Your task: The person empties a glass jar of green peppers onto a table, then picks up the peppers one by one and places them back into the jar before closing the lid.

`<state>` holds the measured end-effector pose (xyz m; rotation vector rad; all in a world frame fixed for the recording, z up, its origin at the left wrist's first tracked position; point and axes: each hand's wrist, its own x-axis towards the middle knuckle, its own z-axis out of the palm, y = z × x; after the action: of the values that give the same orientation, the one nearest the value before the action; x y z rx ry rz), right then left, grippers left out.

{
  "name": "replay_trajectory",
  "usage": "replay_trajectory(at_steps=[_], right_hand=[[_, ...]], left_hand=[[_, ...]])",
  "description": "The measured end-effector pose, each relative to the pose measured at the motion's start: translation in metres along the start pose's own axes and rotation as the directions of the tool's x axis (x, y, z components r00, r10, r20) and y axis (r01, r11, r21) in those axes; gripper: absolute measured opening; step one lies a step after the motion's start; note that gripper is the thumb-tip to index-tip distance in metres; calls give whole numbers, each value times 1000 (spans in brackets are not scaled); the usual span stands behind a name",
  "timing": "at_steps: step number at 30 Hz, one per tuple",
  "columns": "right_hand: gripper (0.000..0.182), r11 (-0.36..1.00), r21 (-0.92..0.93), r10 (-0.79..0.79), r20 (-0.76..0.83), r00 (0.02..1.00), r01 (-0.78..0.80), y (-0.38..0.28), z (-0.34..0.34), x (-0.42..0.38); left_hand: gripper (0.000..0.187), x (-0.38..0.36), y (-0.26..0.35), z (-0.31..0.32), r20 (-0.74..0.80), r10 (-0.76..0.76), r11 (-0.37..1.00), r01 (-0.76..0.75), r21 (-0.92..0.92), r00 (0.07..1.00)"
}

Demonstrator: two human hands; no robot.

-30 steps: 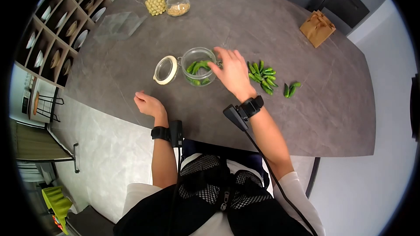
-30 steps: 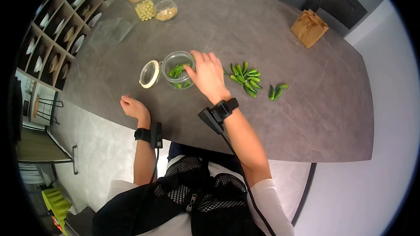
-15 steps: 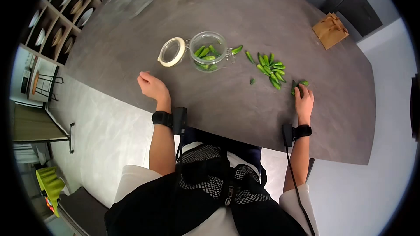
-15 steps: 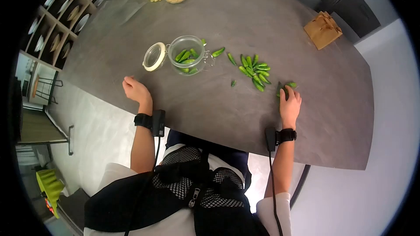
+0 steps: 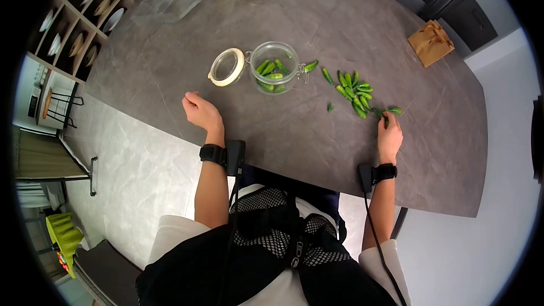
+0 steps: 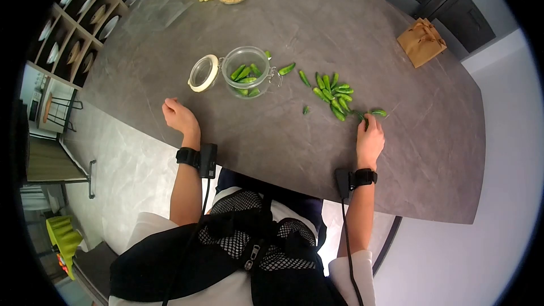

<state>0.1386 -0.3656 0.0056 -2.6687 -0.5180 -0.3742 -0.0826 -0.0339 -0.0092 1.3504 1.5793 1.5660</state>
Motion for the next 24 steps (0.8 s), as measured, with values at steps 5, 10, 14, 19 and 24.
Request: replay_trajectory(at_steps=[5,10,14,19,24], right_hand=[[20,997,59,-55,-10,998,55,2,-2,0],[28,991,62,-116,24,993,115,0,-7,-2],[28,990,142,4,11,1000,-6,-24,-23,4],[24,958,244,-125,-112,986,150,-87,-33,17],[19,778,433,-409,-201,890,455,-170,-23,25]], left_hand=[[34,1,-3,1,22,-38,998,39,-41,999],[34,0,-1,0,12,-26,999,27,-29,1000],[34,-1,4,0,-1,-32,999,32,-27,999],[32,-1,7,-2,16,-34,999,34,10,999],[32,1,5,-1,9,-23,1000,23,14,1000]])
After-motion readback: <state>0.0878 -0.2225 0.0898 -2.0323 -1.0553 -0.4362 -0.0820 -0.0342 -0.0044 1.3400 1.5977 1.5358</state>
